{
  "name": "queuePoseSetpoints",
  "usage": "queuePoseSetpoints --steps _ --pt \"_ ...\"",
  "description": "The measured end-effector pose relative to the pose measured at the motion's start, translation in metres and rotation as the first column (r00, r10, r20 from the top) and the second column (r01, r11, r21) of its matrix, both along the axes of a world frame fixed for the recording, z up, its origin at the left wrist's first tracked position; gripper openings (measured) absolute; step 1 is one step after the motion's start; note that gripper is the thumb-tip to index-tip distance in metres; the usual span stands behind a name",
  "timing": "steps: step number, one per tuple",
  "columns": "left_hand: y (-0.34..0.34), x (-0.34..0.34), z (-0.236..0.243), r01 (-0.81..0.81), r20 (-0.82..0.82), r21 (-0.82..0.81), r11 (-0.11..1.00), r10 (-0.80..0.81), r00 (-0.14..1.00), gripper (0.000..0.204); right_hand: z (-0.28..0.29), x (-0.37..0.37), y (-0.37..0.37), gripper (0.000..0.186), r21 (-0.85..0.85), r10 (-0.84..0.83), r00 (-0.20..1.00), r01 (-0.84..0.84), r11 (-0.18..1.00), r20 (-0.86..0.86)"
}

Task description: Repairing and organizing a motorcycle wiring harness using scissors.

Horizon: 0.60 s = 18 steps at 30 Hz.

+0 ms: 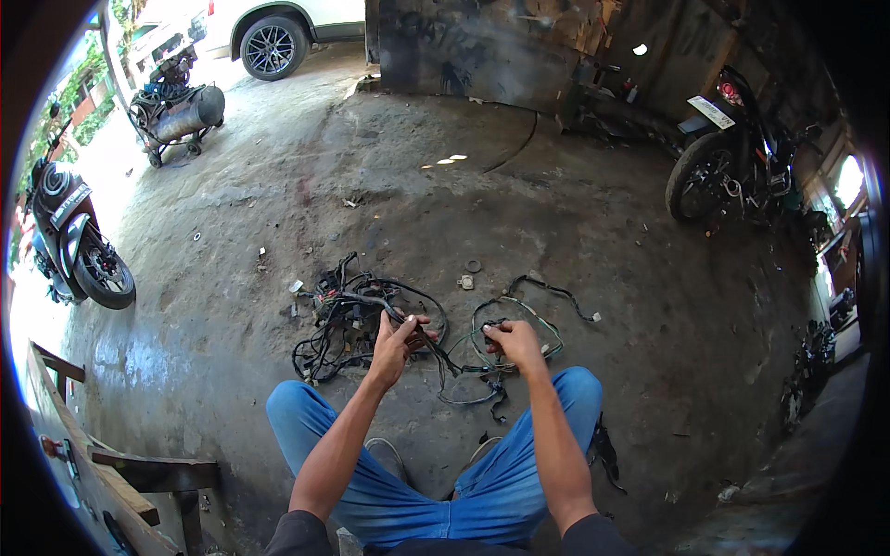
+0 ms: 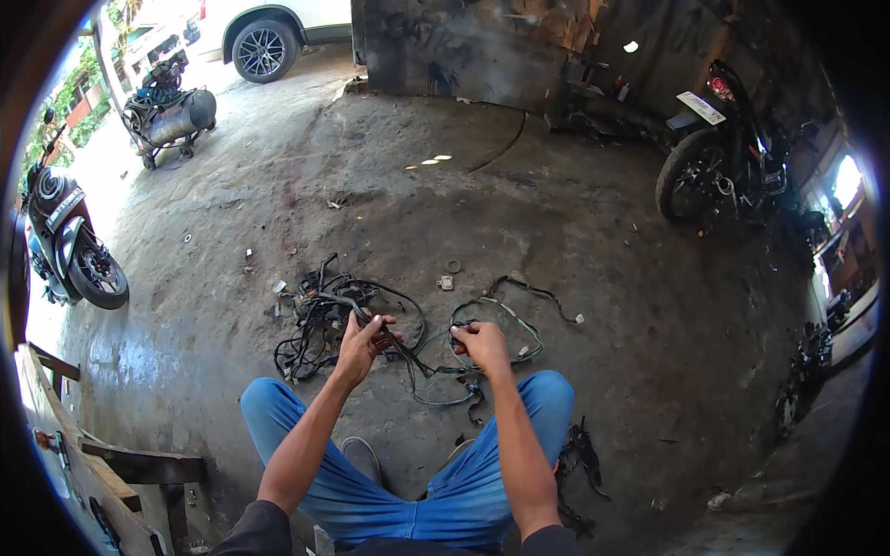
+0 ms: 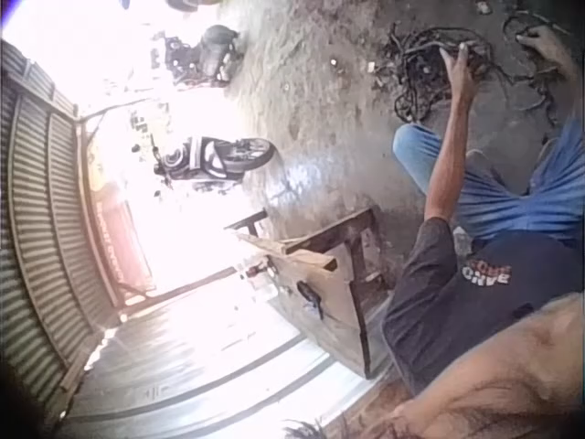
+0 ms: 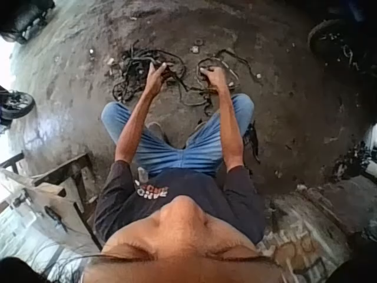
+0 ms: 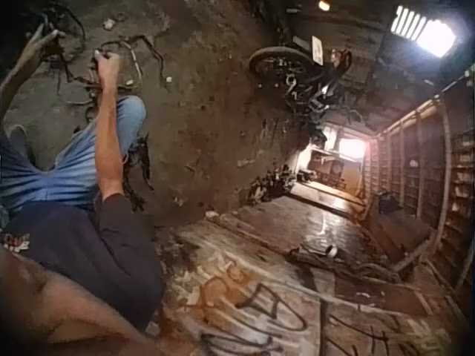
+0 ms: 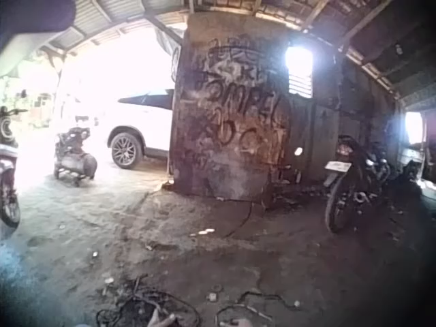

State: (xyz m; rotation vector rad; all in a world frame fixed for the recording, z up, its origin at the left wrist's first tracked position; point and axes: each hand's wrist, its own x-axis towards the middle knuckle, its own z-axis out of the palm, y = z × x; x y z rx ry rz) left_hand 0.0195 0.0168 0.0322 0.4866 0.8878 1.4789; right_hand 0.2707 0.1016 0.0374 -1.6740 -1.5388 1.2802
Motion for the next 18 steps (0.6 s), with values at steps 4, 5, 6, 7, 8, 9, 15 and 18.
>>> queuePoseSetpoints --steps 4,5,6,7,8,9,15,18 --pt "-0.004 -0.003 -0.009 0.027 -0.071 0.01 1.0 -0.026 0.997 0.039 0.039 0.025 0.013 0.022 -0.329 0.059 0.969 -0.139 0.934 -0.239" --pt "-0.004 -0.003 -0.01 0.028 -0.069 0.018 0.999 -0.027 0.997 0.039 0.047 0.028 0.012 0.021 -0.359 0.023 0.927 -0.167 0.918 -0.374" --pt "-0.005 -0.004 -0.011 0.067 -0.061 0.03 0.997 -0.065 0.996 0.042 0.052 0.03 0.012 0.021 -0.383 -0.019 0.866 -0.202 0.901 -0.5" --pt "-0.003 0.002 -0.013 0.115 -0.048 0.045 0.992 -0.113 0.992 0.046 0.047 0.033 0.011 0.018 -0.362 0.032 0.842 -0.266 0.893 -0.539" --pt "-0.004 0.007 -0.014 0.117 -0.046 0.051 0.992 -0.114 0.992 0.046 0.045 0.029 0.006 0.018 -0.357 0.034 0.843 -0.263 0.896 -0.537" --pt "-0.005 0.012 -0.015 0.161 -0.062 0.052 0.986 -0.158 0.986 0.048 0.042 0.025 0.001 0.019 -0.305 0.069 0.783 -0.32 0.897 -0.618" --pt "-0.014 0.041 -0.01 0.274 0.026 0.036 0.961 -0.275 0.961 0.05 0.02 -0.001 -0.026 0.021 -0.193 0.119 0.629 -0.405 0.893 -0.769" --pt "-0.021 0.042 -0.032 0.306 -0.065 0.085 0.948 -0.301 0.951 0.045 0.036 -0.019 -0.044 0.022 -0.22 0.114 0.626 -0.431 0.875 -0.772"
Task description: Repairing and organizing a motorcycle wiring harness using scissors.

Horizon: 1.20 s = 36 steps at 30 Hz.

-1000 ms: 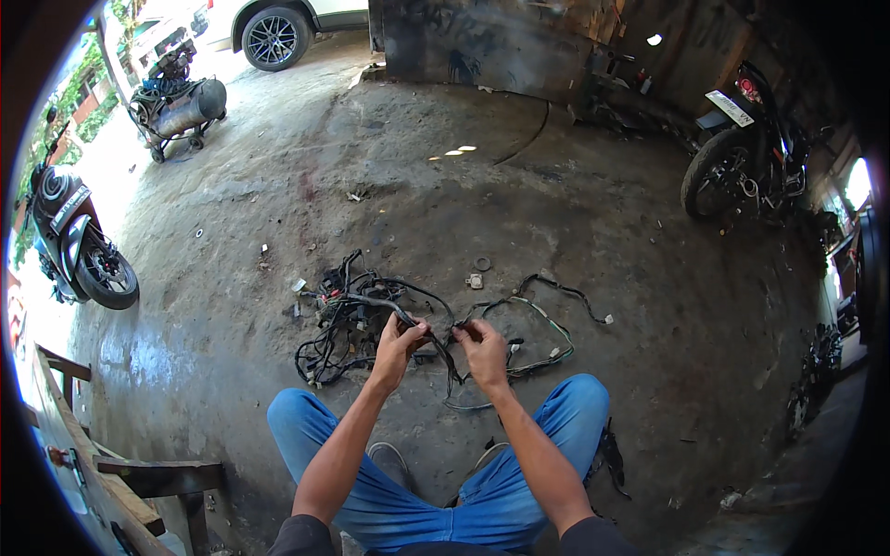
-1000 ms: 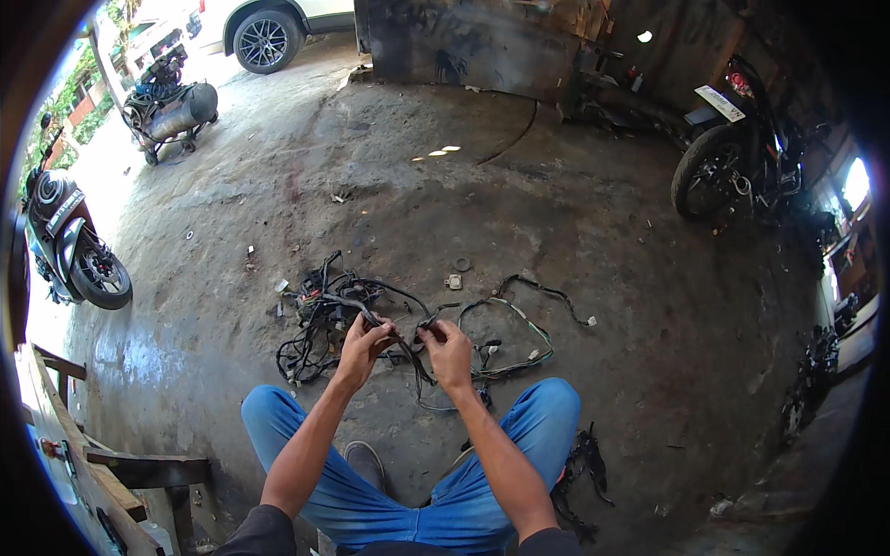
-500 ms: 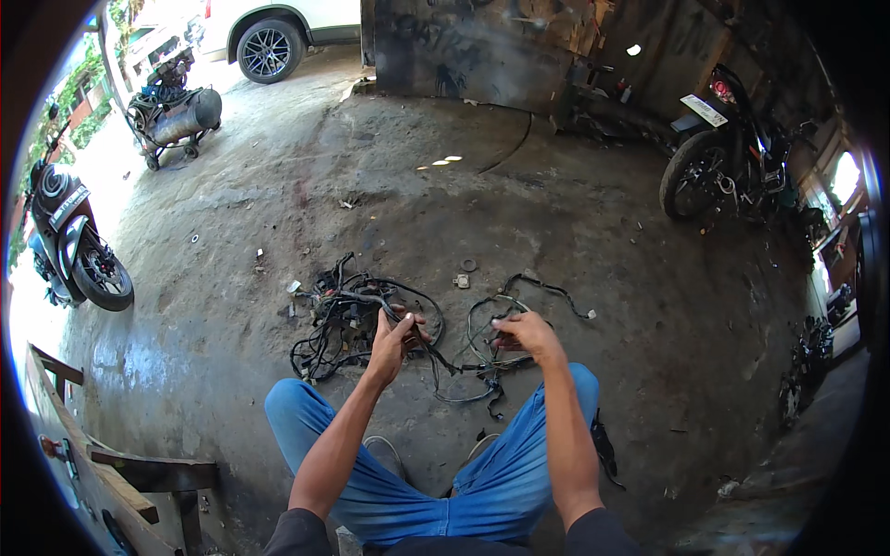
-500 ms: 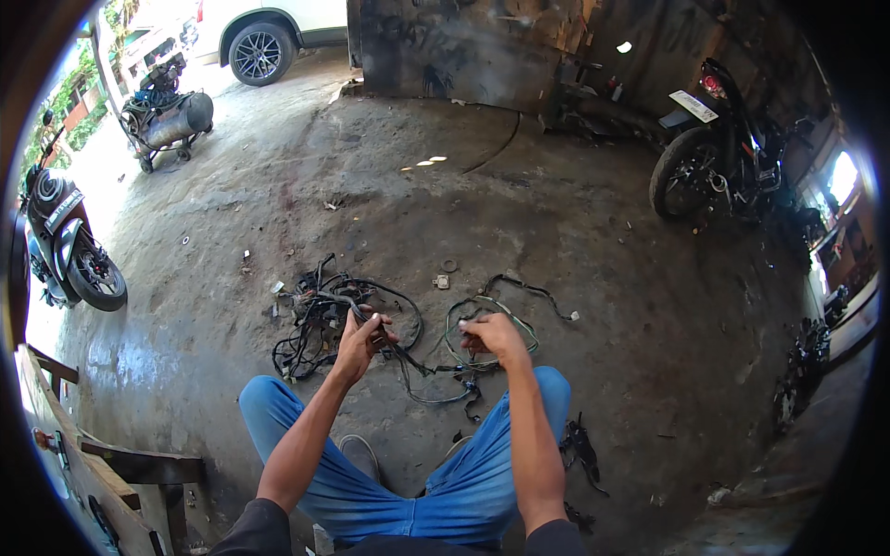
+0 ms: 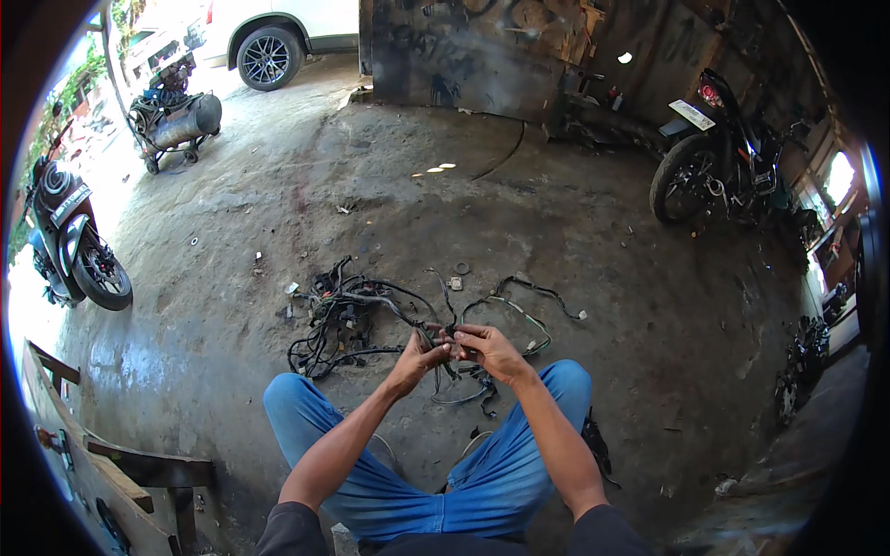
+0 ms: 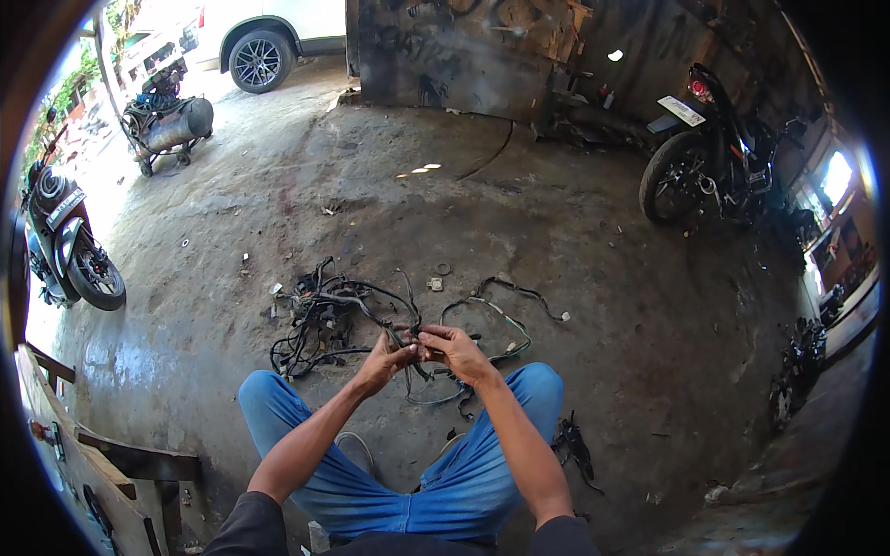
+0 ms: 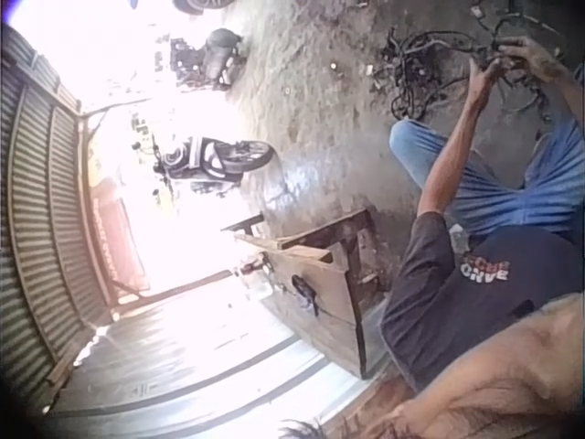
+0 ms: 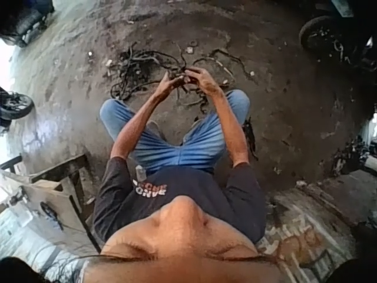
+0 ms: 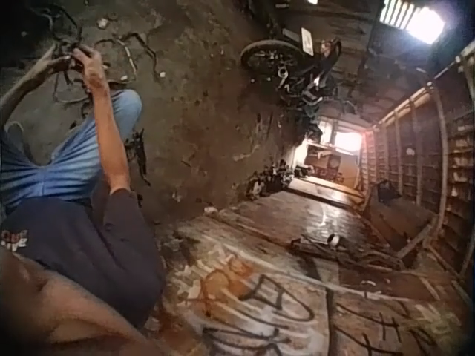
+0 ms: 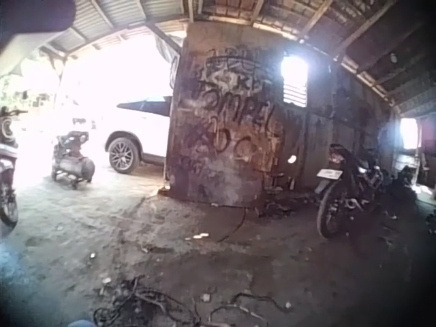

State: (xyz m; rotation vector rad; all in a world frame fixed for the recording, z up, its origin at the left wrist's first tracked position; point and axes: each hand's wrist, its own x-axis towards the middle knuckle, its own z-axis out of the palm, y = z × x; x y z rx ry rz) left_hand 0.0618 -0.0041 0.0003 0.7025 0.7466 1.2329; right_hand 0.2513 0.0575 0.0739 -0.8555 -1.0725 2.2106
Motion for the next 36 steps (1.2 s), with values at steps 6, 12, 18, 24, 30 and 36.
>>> queuePoseSetpoints --steps 6,12,18,24,30,36 --pt "-0.001 0.008 -0.01 -0.007 0.015 -0.077 0.997 0.009 1.0 0.037 -0.014 0.009 0.005 0.023 0.024 -0.029 0.999 0.029 0.999 0.019" --pt "0.001 0.006 -0.008 -0.037 0.051 -0.11 0.993 0.043 0.998 0.026 -0.021 0.01 0.008 0.02 0.006 -0.059 0.998 0.059 0.998 -0.012" --pt "0.006 -0.012 -0.02 0.007 0.205 -0.108 0.994 0.015 0.979 0.039 -0.019 0.004 0.008 0.021 0.028 -0.022 0.995 0.019 0.999 0.102" --pt "0.005 -0.008 -0.007 0.116 0.058 -0.209 0.971 -0.106 0.993 0.056 -0.048 -0.005 0.008 0.023 0.187 0.076 0.946 -0.14 0.972 0.315" --pt "0.007 -0.005 -0.004 0.046 0.061 -0.289 0.956 -0.029 0.998 0.036 -0.053 -0.012 0.007 0.02 0.297 -0.028 0.922 -0.095 0.95 0.385" --pt "0.006 -0.005 -0.011 -0.174 -0.046 -0.201 0.964 0.169 0.985 0.03 -0.031 -0.014 -0.003 0.025 0.651 -0.279 0.836 -0.118 0.75 0.473"
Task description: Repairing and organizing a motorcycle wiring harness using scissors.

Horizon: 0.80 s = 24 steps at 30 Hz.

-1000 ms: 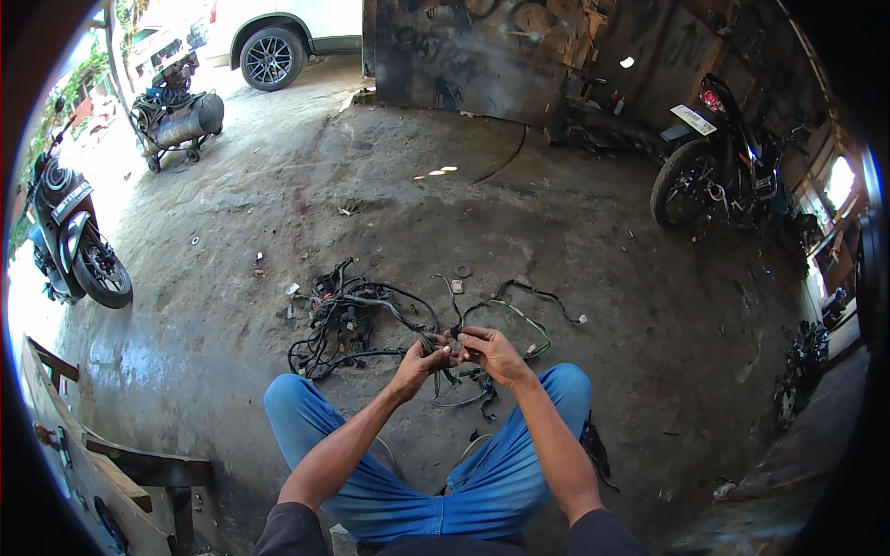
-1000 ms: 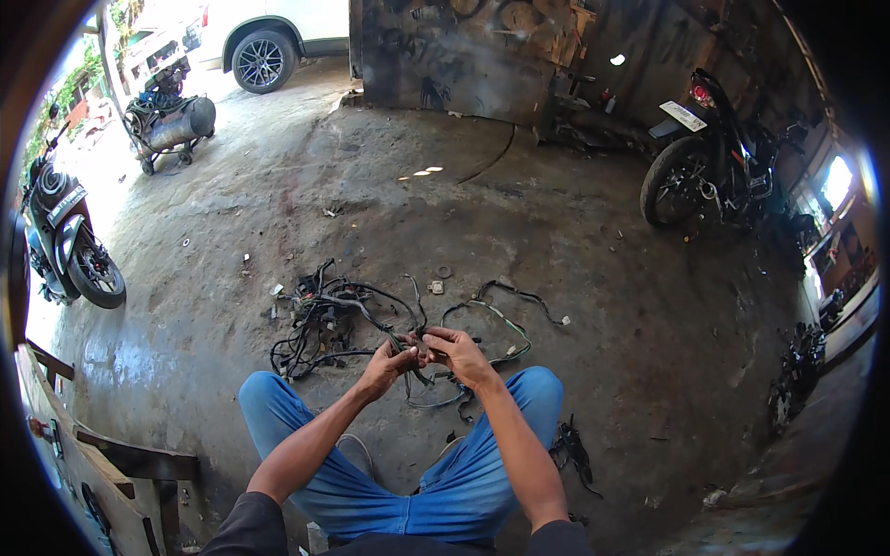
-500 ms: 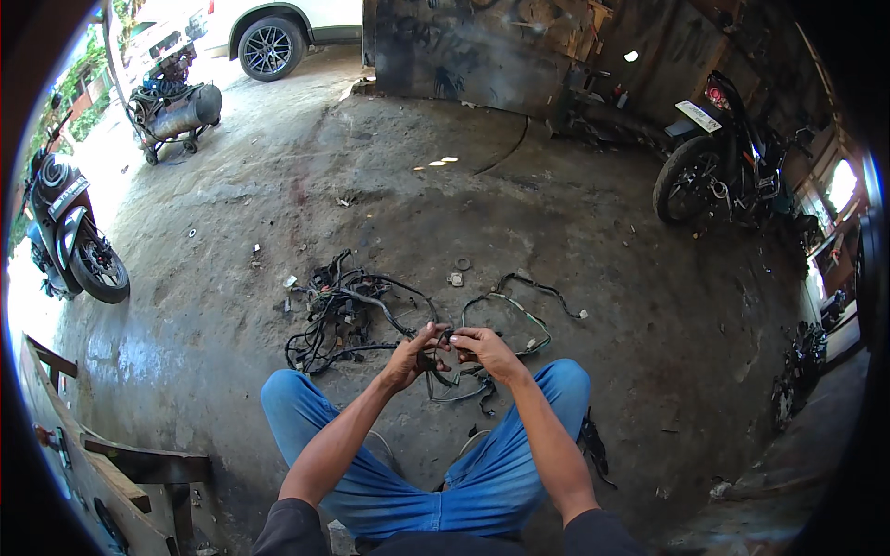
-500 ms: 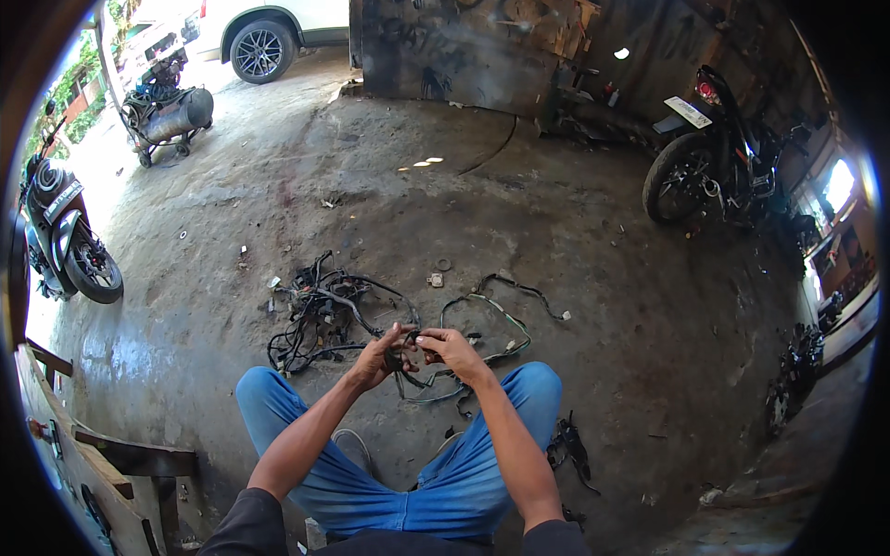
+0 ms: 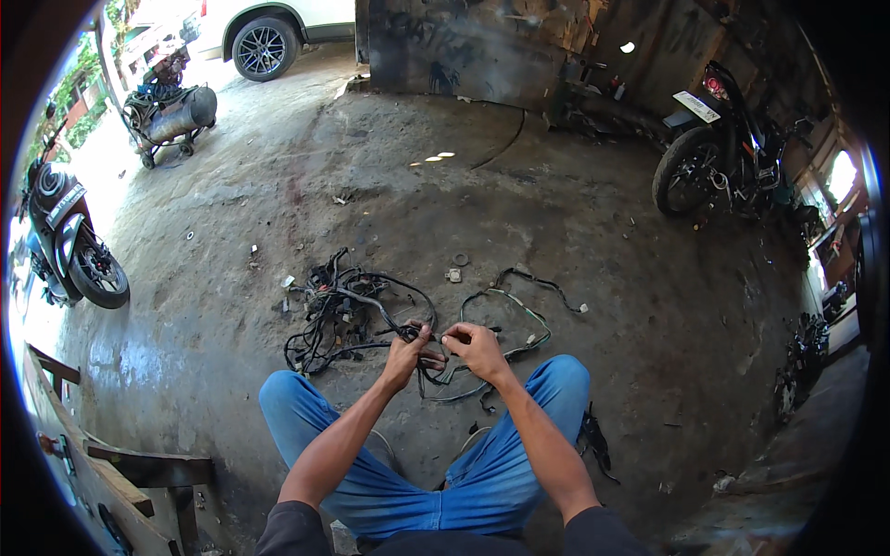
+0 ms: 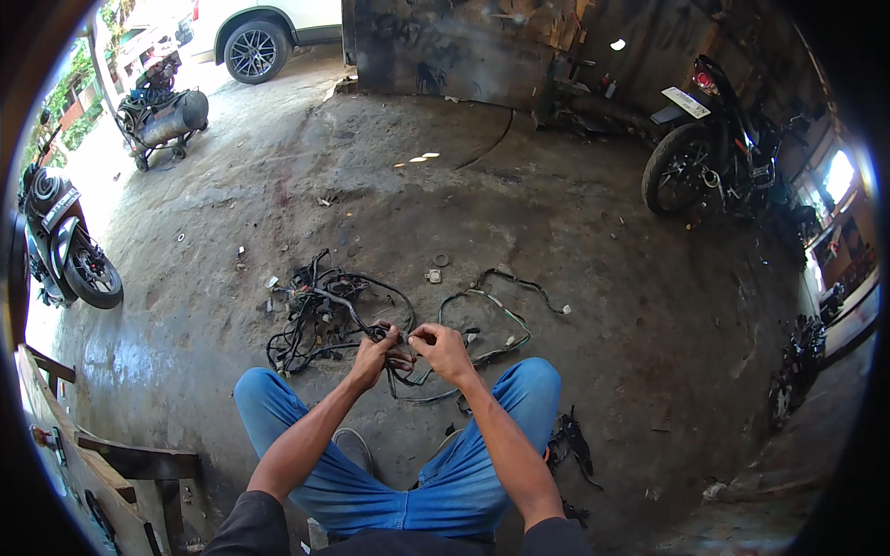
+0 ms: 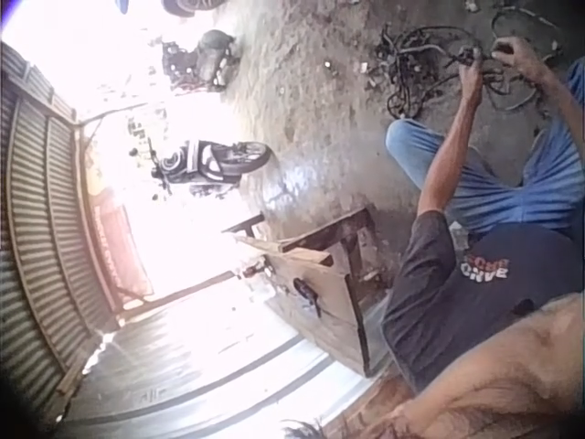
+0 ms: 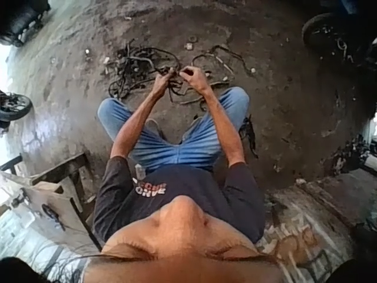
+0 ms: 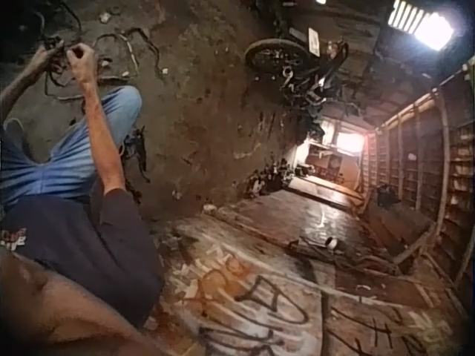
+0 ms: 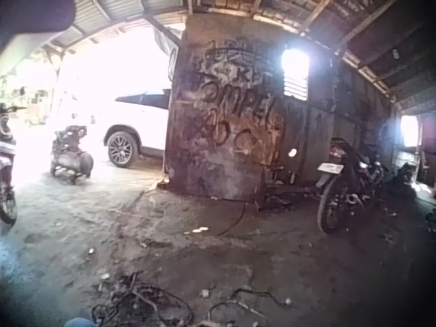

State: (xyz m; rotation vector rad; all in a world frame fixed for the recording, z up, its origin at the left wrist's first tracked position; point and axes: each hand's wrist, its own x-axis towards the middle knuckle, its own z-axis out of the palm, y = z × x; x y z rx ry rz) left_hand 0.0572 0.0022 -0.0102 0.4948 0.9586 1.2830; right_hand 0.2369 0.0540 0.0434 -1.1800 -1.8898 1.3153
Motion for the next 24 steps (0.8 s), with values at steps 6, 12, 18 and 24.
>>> queuePoseSetpoints --steps 6,12,18,24 --pt "0.002 -0.002 -0.004 -0.015 -0.053 0.013 1.0 0.016 0.998 0.03 0.012 0.004 -0.004 0.019 0.017 0.083 0.995 -0.082 0.996 -0.048" --pt "0.013 -0.041 -0.041 -0.208 -0.267 -0.106 0.972 0.173 0.948 0.036 0.042 0.027 -0.043 0.014 -0.185 0.064 0.886 -0.165 0.969 -0.459" --pt "0.012 -0.034 0.004 -0.069 -0.157 -0.041 0.997 0.062 0.986 0.046 0.115 0.166 -0.009 0.035 -0.113 -0.413 0.476 0.54 0.834 -0.776" --pt "0.021 -0.045 0.001 -0.159 -0.283 -0.13 0.979 0.117 0.952 0.051 0.081 0.337 0.0 0.046 0.09 -0.762 0.364 0.922 0.377 -0.536"
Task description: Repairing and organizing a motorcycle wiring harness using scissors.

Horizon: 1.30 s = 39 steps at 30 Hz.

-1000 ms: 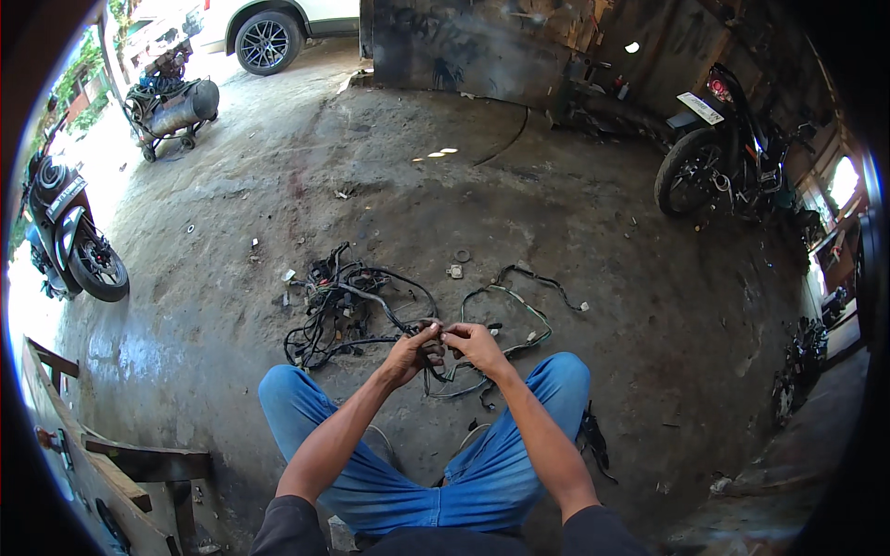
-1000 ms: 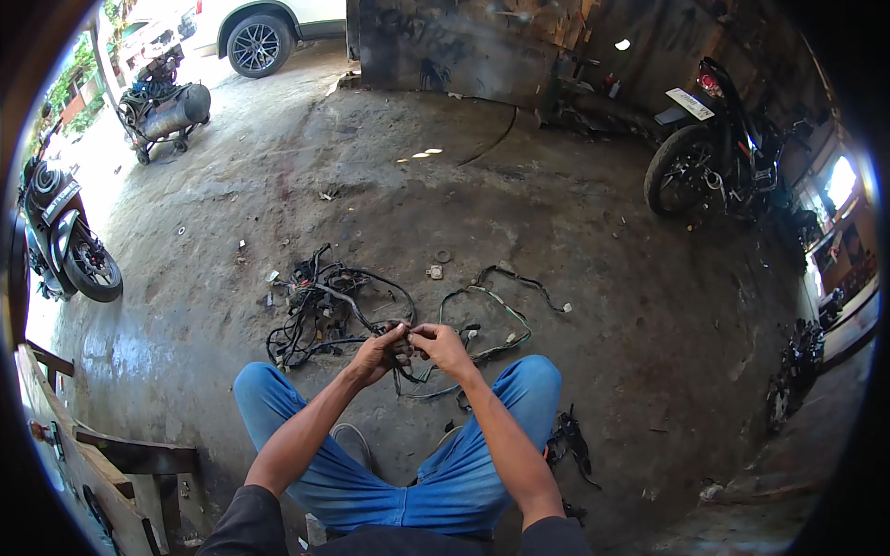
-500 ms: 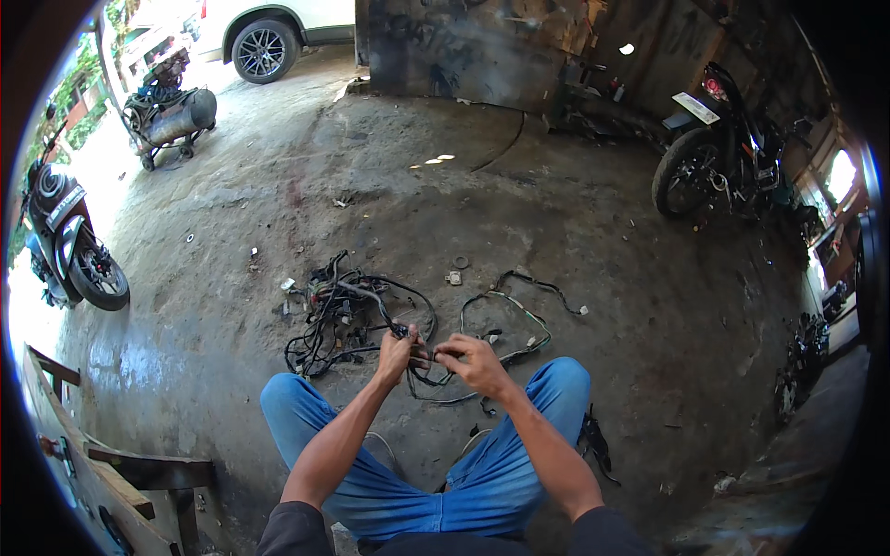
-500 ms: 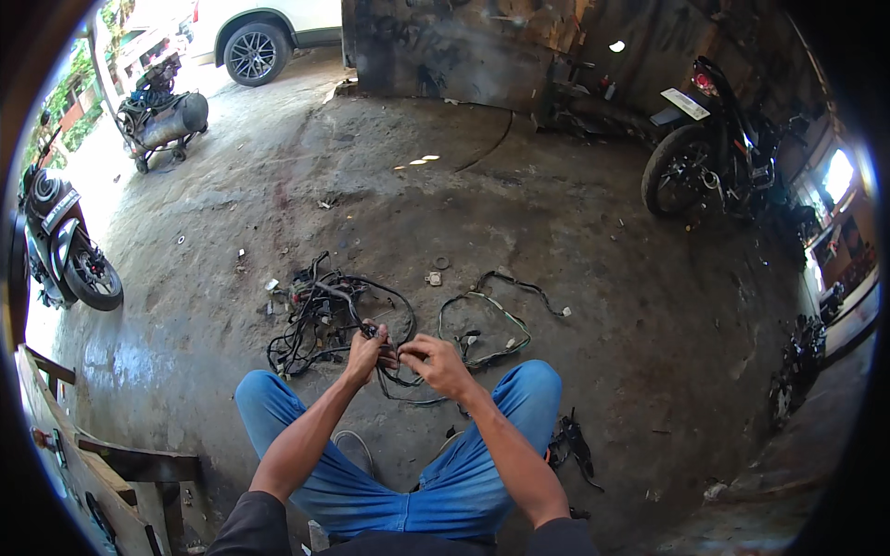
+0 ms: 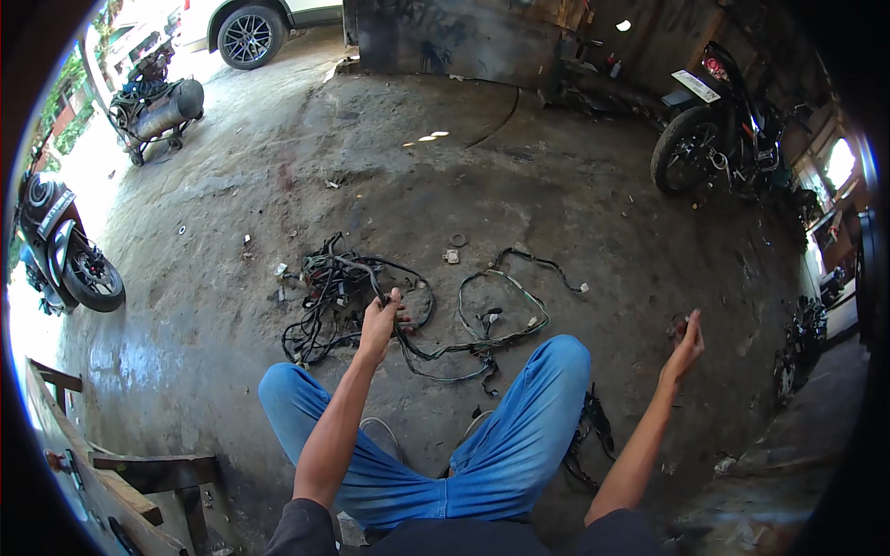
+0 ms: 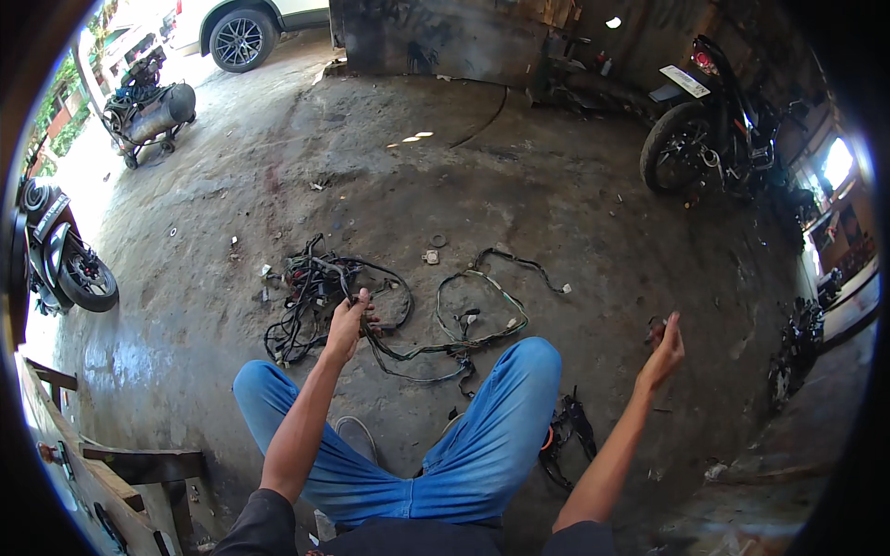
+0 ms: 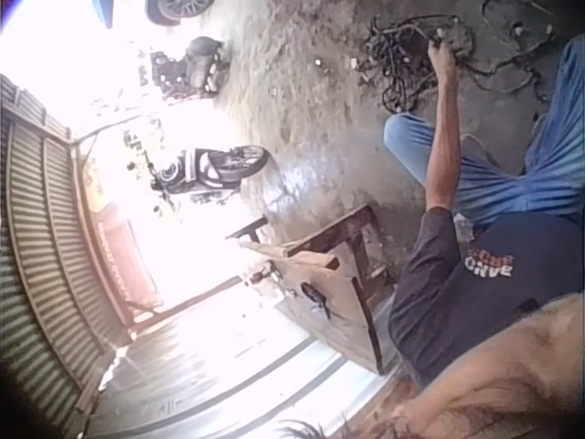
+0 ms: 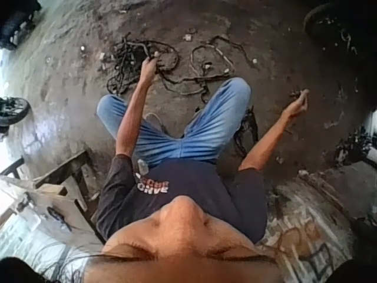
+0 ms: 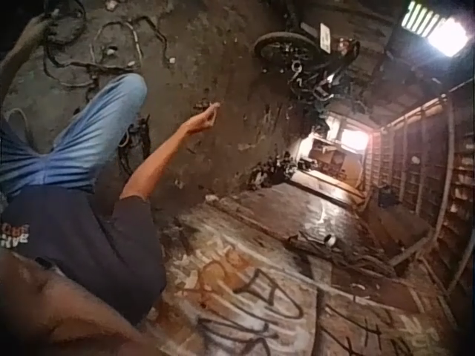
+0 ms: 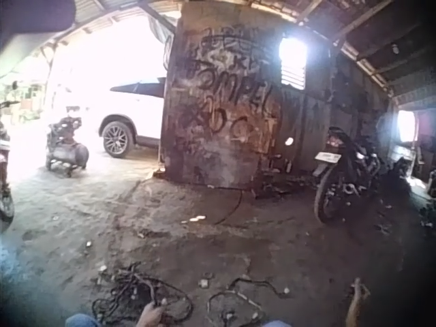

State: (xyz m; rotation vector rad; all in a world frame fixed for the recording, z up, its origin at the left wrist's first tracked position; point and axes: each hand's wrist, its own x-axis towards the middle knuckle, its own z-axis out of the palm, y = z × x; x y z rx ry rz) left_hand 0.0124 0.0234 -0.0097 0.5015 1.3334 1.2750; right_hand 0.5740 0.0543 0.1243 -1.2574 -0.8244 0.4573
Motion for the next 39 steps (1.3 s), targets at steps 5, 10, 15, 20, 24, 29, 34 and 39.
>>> queuePoseSetpoints --steps 5,10,15,20,24,29,34,39 --pt "-0.002 0.004 -0.009 -0.085 -0.088 0.083 0.993 0.093 0.992 0.051 -0.078 0.053 -0.049 0.028 -0.227 -0.227 0.534 0.654 0.721 0.815" --pt "-0.009 -0.002 -0.001 -0.062 -0.164 0.077 0.995 0.074 0.984 0.041 -0.002 -0.056 -0.037 0.026 0.09 -0.366 0.739 0.386 0.918 0.566" --pt "-0.018 -0.008 0.007 -0.119 -0.004 0.077 0.99 0.12 0.993 0.033 0.03 -0.241 -0.009 0.025 -0.158 0.416 0.783 -0.389 0.908 0.462" --pt "-0.017 0.002 0.023 -0.132 -0.001 0.042 0.99 0.132 0.991 0.034 -0.141 -0.342 -0.004 0.047 -0.59 0.851 0.138 -0.664 0.459 0.506" --pt "-0.021 -0.004 0.021 -0.163 0.109 0.087 0.983 0.153 0.982 0.038 -0.217 -0.364 -0.041 0.05 -0.841 0.862 -0.18 -0.383 0.383 0.475" --pt "-0.014 -0.027 0.03 -0.275 0.235 0.235 0.932 0.22 0.947 0.042 -0.188 -0.351 -0.003 0.033 -0.794 0.878 -0.055 -0.456 0.402 0.476" --pt "-0.004 -0.053 0.056 -0.462 0.479 0.322 0.827 0.279 0.832 0.042 -0.137 -0.317 0.052 0.035 -0.65 0.884 0.15 -0.626 0.431 0.442" --pt "-0.008 -0.071 0.059 -0.538 0.634 0.353 0.765 0.227 0.739 0.041 -0.026 -0.291 0.069 0.041 -0.69 0.921 0.151 -0.621 0.371 0.359"
